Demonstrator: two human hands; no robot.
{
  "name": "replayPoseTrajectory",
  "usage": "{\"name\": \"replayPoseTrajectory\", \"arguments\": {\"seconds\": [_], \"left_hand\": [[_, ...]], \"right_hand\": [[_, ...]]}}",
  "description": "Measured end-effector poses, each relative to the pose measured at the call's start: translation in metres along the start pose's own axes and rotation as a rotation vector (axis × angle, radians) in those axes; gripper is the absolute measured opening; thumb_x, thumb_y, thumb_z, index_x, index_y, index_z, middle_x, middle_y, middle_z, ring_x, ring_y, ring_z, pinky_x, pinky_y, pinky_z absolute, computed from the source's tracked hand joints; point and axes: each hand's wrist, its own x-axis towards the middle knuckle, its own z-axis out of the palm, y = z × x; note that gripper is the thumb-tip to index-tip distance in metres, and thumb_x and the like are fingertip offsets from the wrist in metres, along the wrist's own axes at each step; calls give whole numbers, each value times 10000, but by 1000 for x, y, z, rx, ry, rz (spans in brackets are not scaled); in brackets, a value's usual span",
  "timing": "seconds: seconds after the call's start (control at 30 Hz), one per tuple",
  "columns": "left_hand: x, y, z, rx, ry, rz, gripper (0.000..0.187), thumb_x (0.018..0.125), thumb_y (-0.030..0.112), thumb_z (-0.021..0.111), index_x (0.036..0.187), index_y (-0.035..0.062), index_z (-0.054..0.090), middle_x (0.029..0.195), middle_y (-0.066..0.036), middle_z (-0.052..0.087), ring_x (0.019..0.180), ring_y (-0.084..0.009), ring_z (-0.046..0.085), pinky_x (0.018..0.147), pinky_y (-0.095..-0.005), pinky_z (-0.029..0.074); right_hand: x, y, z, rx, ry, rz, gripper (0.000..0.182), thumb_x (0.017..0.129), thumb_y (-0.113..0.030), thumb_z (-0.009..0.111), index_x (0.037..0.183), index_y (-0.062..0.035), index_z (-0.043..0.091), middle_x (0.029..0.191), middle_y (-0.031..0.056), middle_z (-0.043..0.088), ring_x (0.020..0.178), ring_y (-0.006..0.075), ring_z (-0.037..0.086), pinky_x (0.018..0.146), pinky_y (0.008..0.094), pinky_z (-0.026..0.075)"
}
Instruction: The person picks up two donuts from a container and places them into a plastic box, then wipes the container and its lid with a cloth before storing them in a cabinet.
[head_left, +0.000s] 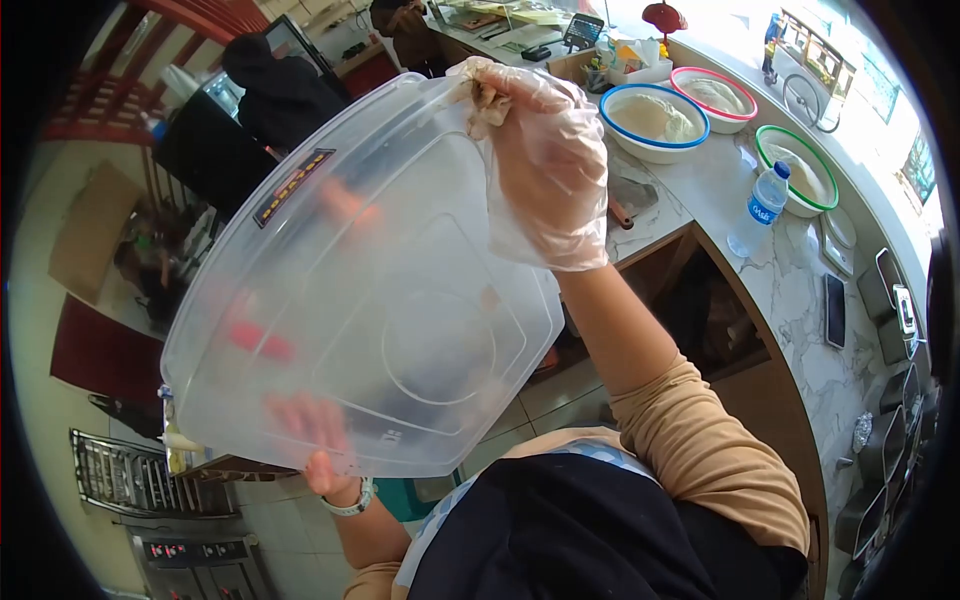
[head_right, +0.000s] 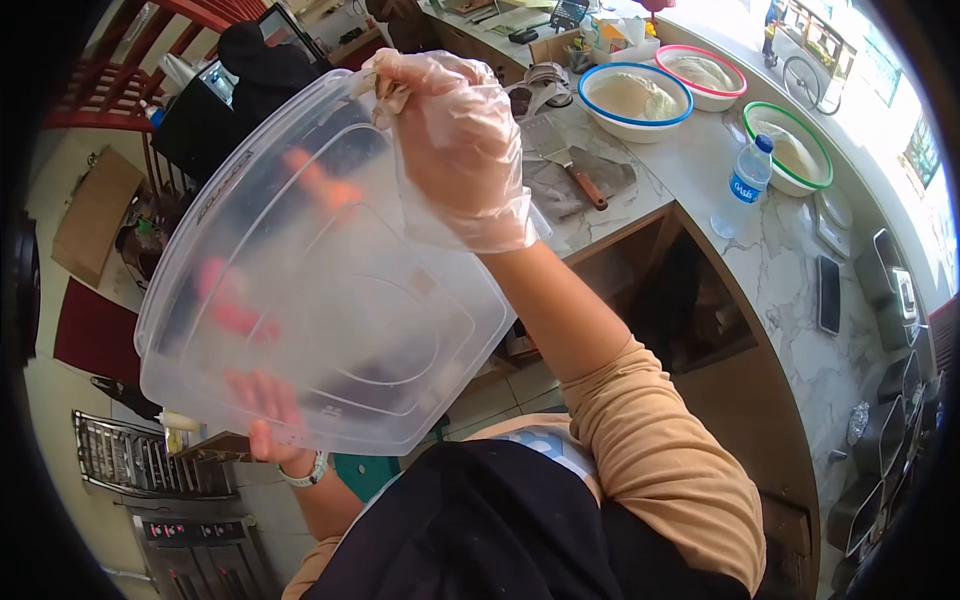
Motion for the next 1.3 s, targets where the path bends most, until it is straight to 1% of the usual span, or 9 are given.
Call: {"name": "replayPoseTrajectory", "arguments": {"seconds": [0.1,0.27,0.4,0.53,0.63,0.73,0.97,1.23,1.3], "left_hand": [[-12,-6,-1,-60,-10,-13,513,651,125,738,940,131,315,749,6,360,578,-77,314,506,-204,281],[-22,-7,4,-37,-26,-7,512,639,86,764,911,148,334,730,28,376,565,-70,319,515,-207,287],[-28,-8,-5,-74,-59,-49,525,639,97,778,905,144,328,712,28,366,564,-69,312,503,-214,274],[-30,-7,-5,-86,11,-73,525,637,94,777,896,140,322,702,30,354,554,-71,293,496,-221,267],[-42,-10,-8,49,5,13,501,646,49,745,896,137,319,701,21,345,560,-74,280,497,-215,259],[-38,-12,-6,-18,-62,48,418,701,64,679,907,127,320,699,7,335,568,-92,274,509,-237,252],[-35,5,-41,-300,113,121,342,759,190,618,965,105,358,722,-32,393,553,-130,295,482,-271,237],[-32,3,-32,-270,311,63,277,777,296,566,757,148,333,608,14,323,506,-113,249,477,-261,214],[-24,1,-26,-152,431,112,313,795,327,555,693,152,316,597,18,315,488,-109,258,449,-255,206]], "right_hand": [[-10,-9,7,-189,-51,-248,306,718,86,628,977,-71,668,886,77,656,852,243,644,714,328,516],[-29,-24,14,-274,-57,-352,332,681,106,658,968,-60,669,857,63,647,838,230,661,700,312,533],[-32,-25,10,-245,-25,-29,316,735,110,617,999,-59,662,896,92,652,864,256,632,793,331,491],[-49,-54,12,-60,-167,-357,319,713,137,608,960,-59,656,1063,111,634,953,250,637,810,316,509],[-34,-32,-1,-333,-187,-291,337,694,147,577,966,-44,632,1038,118,636,913,232,642,756,301,502],[-47,-7,3,-22,-147,-30,266,747,149,532,916,-34,623,955,134,657,840,248,647,734,305,510],[-150,12,-28,-99,-326,100,313,749,149,571,986,-44,640,989,140,659,908,258,651,766,313,513],[-215,-12,-30,-88,-237,325,302,749,116,588,992,-51,649,1079,180,635,1015,301,624,870,333,504],[-224,-49,-32,-77,-435,281,310,738,113,592,997,-45,649,1089,186,627,1043,322,606,912,361,487]]}}
